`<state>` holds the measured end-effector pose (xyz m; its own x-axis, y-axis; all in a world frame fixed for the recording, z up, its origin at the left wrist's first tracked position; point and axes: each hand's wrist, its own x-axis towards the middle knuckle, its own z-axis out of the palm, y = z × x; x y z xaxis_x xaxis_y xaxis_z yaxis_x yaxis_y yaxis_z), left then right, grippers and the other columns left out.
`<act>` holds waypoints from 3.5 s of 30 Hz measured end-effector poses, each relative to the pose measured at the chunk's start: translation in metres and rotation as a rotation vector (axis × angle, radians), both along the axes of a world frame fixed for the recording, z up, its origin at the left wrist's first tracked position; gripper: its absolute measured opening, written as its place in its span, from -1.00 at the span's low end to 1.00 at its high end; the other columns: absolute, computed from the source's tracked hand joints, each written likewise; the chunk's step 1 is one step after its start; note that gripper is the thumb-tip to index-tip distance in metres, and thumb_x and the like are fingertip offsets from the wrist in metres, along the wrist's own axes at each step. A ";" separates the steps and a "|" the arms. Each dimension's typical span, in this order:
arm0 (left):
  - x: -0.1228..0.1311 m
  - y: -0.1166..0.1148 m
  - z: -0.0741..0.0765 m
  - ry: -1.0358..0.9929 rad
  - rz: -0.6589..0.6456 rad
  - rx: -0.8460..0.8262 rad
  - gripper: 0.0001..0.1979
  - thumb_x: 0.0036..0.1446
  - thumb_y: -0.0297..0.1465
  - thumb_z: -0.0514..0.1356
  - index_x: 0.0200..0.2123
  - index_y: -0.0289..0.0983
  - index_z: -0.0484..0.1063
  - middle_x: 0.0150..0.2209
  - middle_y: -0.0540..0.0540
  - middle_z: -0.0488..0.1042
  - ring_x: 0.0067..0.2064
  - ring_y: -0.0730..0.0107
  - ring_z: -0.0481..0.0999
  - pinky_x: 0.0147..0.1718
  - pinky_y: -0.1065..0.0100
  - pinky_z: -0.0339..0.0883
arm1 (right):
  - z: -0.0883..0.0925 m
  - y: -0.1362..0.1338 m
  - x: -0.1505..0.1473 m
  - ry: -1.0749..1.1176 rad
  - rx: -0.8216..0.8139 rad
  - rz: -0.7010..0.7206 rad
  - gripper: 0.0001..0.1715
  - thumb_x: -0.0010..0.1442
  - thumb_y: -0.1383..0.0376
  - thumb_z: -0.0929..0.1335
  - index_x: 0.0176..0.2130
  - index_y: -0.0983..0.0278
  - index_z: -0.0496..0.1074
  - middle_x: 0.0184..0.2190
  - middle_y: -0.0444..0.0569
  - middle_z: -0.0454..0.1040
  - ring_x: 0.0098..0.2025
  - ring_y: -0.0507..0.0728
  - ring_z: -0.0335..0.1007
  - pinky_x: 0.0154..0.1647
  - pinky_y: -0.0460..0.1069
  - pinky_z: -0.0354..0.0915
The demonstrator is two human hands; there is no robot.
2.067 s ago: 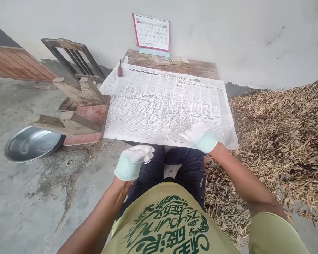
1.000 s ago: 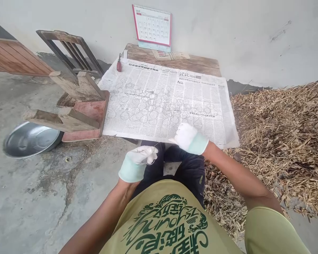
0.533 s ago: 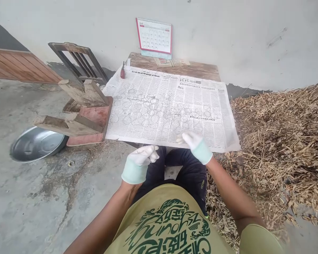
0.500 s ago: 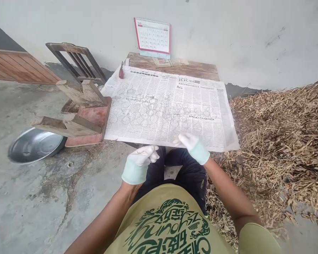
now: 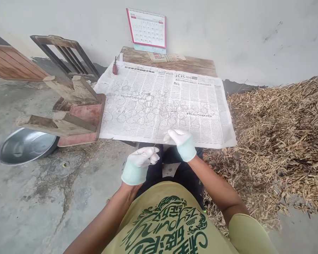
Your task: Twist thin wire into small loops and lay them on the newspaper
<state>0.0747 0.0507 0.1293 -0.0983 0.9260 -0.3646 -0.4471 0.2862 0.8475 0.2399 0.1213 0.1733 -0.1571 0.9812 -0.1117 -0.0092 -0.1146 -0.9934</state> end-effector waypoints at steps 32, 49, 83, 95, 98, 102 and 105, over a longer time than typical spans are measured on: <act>-0.015 0.017 0.018 -0.287 -0.135 0.028 -0.73 0.13 -0.25 0.42 -0.49 -0.31 0.57 -0.50 -0.05 0.47 -0.38 0.40 0.46 -0.18 0.31 0.41 | -0.022 -0.027 -0.014 -0.653 0.195 0.161 -0.66 0.36 0.21 0.30 -0.45 0.21 0.43 -0.42 -0.12 0.52 -0.33 0.08 0.42 -0.20 -0.03 0.24; -0.014 0.015 0.010 -0.340 -0.105 -0.020 -0.74 0.02 -0.25 0.50 -0.30 -0.29 0.65 -0.35 -0.08 0.59 -0.45 0.50 0.46 -0.31 0.38 0.41 | -0.043 -0.029 -0.020 -0.685 0.460 -0.020 -0.62 0.47 0.25 0.20 -0.15 0.18 0.58 -0.31 -0.01 0.58 -0.23 0.18 0.47 -0.10 0.06 0.30; -0.015 0.007 -0.003 0.760 0.060 0.020 -0.81 0.05 -0.32 0.42 -0.20 -0.01 0.72 -0.30 -0.01 0.69 -0.18 0.13 0.61 -0.17 0.32 0.37 | -0.044 -0.022 -0.014 -0.981 0.786 0.250 -0.62 0.45 0.39 0.21 -0.34 0.24 0.49 -0.56 -0.04 0.28 -0.47 0.16 0.15 -0.36 0.08 0.03; -0.019 0.002 0.013 0.722 -0.131 0.002 -0.77 0.14 -0.18 0.35 -0.49 -0.16 0.63 -0.50 -0.08 0.61 -0.48 0.28 0.52 -0.38 0.33 0.34 | -0.023 -0.007 -0.002 -0.328 0.105 0.267 -0.78 0.35 0.19 0.34 -0.13 0.17 0.59 -0.25 -0.10 0.63 -0.20 0.10 0.55 -0.09 0.02 0.39; -0.021 0.001 0.018 0.517 -0.280 0.028 -0.71 0.11 -0.13 0.37 -0.45 -0.22 0.64 -0.53 -0.14 0.59 -0.55 0.34 0.46 -0.50 0.35 0.33 | -0.019 0.002 0.005 -0.081 -0.015 0.340 -0.71 0.31 0.17 0.36 -0.09 0.23 0.60 -0.29 -0.08 0.63 -0.24 0.10 0.59 -0.08 0.05 0.44; -0.022 -0.002 0.022 0.448 -0.433 -0.012 -0.66 0.11 -0.12 0.39 -0.52 -0.27 0.61 -0.57 -0.17 0.57 -0.60 0.38 0.43 -0.59 0.39 0.27 | -0.019 0.000 0.009 0.057 -0.009 0.368 -0.65 0.35 0.15 0.31 -0.24 0.27 0.63 -0.41 -0.07 0.62 -0.34 0.09 0.57 -0.11 0.05 0.44; -0.024 -0.006 0.021 0.462 -0.483 0.001 -0.61 0.14 -0.09 0.36 -0.55 -0.26 0.59 -0.55 -0.18 0.58 -0.59 0.39 0.44 -0.60 0.40 0.26 | -0.024 -0.006 0.006 0.113 -0.040 0.340 -0.67 0.33 0.18 0.33 -0.31 0.29 0.62 -0.48 -0.08 0.59 -0.40 0.08 0.54 -0.19 0.03 0.42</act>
